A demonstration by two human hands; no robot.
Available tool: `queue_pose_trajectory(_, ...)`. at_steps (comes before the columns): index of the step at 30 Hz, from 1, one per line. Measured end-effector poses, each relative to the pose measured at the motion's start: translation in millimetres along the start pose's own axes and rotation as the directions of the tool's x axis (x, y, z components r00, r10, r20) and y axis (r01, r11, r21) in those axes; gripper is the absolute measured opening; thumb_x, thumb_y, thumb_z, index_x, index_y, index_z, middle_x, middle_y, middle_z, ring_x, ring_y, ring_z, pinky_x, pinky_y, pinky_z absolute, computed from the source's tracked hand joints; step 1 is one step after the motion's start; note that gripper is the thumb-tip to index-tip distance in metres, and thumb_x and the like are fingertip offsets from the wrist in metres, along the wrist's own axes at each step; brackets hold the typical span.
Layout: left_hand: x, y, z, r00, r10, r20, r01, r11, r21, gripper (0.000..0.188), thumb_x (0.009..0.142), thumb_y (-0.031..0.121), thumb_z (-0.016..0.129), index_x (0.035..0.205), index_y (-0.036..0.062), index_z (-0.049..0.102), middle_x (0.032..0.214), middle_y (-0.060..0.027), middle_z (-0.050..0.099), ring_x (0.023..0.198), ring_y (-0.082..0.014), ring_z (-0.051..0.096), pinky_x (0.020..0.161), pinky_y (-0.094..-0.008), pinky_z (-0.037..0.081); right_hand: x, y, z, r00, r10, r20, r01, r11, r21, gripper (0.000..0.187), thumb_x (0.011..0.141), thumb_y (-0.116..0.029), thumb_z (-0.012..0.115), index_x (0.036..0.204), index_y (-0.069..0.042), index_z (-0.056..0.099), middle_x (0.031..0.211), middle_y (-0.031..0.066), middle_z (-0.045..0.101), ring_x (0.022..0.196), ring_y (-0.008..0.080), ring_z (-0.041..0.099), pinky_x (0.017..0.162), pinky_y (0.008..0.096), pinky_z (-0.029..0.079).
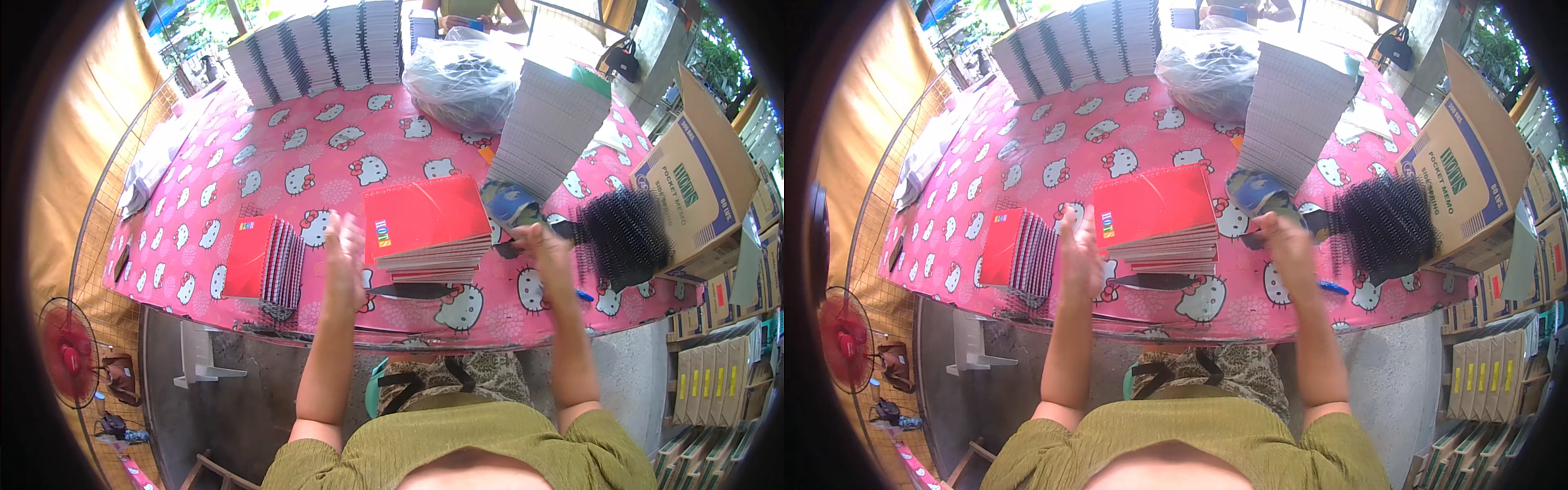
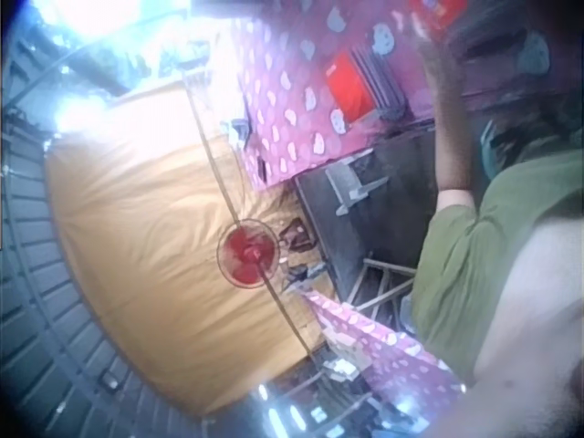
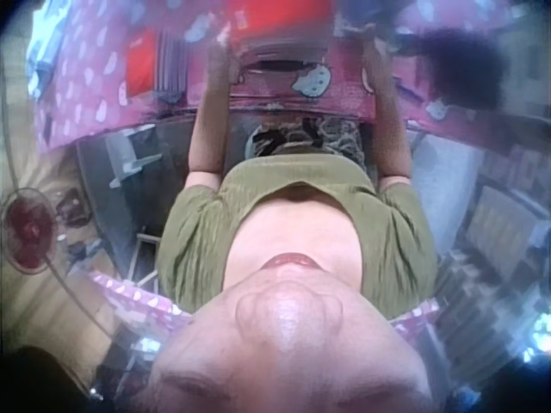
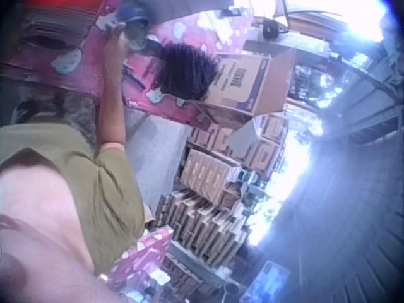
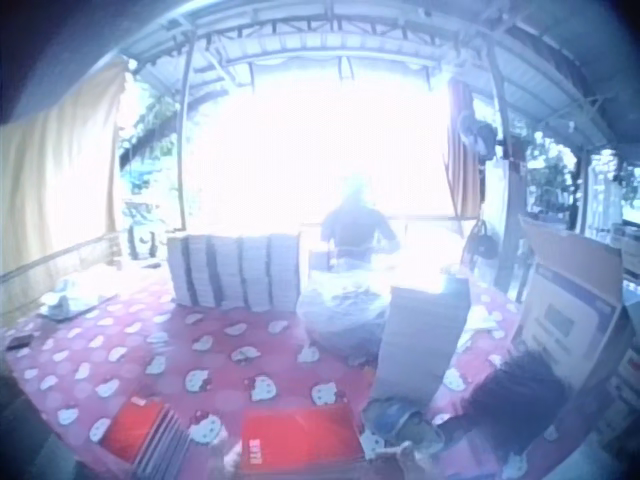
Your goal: The person assembles red spiral-bound notebooks by inserting a metal coil into the punched holes and securing it with a stapler. They handle the notebooks one at a time, stacking completed units on the table.
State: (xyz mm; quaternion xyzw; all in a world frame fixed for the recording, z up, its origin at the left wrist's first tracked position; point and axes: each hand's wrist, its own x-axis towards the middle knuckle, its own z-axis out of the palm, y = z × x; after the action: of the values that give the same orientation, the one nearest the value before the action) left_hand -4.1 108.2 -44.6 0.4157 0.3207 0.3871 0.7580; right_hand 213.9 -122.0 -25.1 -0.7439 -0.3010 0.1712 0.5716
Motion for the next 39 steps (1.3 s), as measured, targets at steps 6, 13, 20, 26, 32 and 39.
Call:
queue_pose_trajectory(6, -4, 97, 88, 0.801, 0.296, 0.521, -0.594, 0.504, 0.627, 0.044, 0.094, 0.024, 0.056, 0.131, 0.0022, 0.052, 0.132, -0.0180, 0.053, 0.119, -0.0258, 0.051, 0.100, -0.0350, 0.039, 66, 54, -108, 0.946, -0.134, -0.294, -0.182, 0.531, -0.827, 0.031, 0.083, -0.030, 0.072, 0.087, 0.000, 0.066, 0.085, 0.0193, 0.068, 0.085, 0.0349, 0.067, 0.074, 0.0432, 0.053)
queue_pose_trajectory(13, 27, 106, 134, 0.787, -0.218, 0.577, -0.553, 0.167, 0.817, 0.026, 0.088, 0.021, 0.065, 0.103, 0.0003, 0.070, 0.090, -0.0141, 0.070, 0.083, -0.0202, 0.065, 0.078, -0.0321, 0.051, 79, 67, -114, 0.975, -0.048, -0.219, -0.183, 0.389, -0.903, 0.018, 0.082, -0.015, 0.060, 0.088, 0.001, 0.066, 0.088, 0.0260, 0.066, 0.085, 0.0408, 0.066, 0.077, 0.0487, 0.053)
queue_pose_trajectory(20, 10, 114, 138, 0.774, 0.061, 0.630, -0.609, 0.339, 0.717, 0.014, 0.081, 0.008, 0.071, 0.093, 0.0001, 0.072, 0.086, -0.0113, 0.070, 0.073, -0.0182, 0.065, 0.070, -0.0307, 0.051, 77, 29, -132, 0.932, -0.310, -0.187, 0.064, 0.650, -0.757, 0.020, 0.086, -0.012, 0.060, 0.096, 0.001, 0.071, 0.090, 0.0233, 0.066, 0.083, 0.0414, 0.064, 0.080, 0.0445, 0.049)
queue_pose_trajectory(26, -38, 127, 139, 0.419, 0.412, 0.809, -0.898, 0.058, 0.436, 0.011, 0.080, 0.002, 0.071, 0.090, 0.0016, 0.073, 0.079, -0.0098, 0.066, 0.069, -0.0204, 0.063, 0.065, -0.0322, 0.049, 27, -106, -50, 0.878, -0.479, 0.019, 0.479, 0.876, -0.050, 0.022, 0.075, -0.004, 0.075, 0.098, -0.005, 0.074, 0.086, 0.0032, 0.068, 0.075, 0.0066, 0.061, 0.064, 0.0215, 0.047)
queue_pose_trajectory(32, -41, 116, 137, 0.438, 0.411, 0.799, -0.898, 0.156, 0.412, 0.012, 0.079, 0.004, 0.071, 0.091, 0.0015, 0.073, 0.083, -0.0096, 0.068, 0.070, -0.0197, 0.064, 0.066, -0.0312, 0.051, 25, -142, -28, 0.798, -0.591, 0.114, 0.602, 0.778, -0.182, 0.023, 0.072, -0.006, 0.077, 0.095, -0.007, 0.075, 0.089, 0.0043, 0.068, 0.076, 0.0118, 0.063, 0.066, 0.0247, 0.049)
queue_pose_trajectory(39, -41, 115, 139, 0.456, 0.434, 0.777, -0.888, 0.161, 0.431, 0.016, 0.080, 0.019, 0.072, 0.087, 0.0048, 0.075, 0.080, -0.0119, 0.069, 0.078, -0.0272, 0.064, 0.072, -0.0376, 0.051, 34, -149, -30, 0.831, -0.540, 0.134, 0.556, 0.802, -0.219, 0.021, 0.067, -0.001, 0.078, 0.087, -0.005, 0.072, 0.088, 0.0049, 0.067, 0.084, 0.0144, 0.063, 0.074, 0.0282, 0.049)
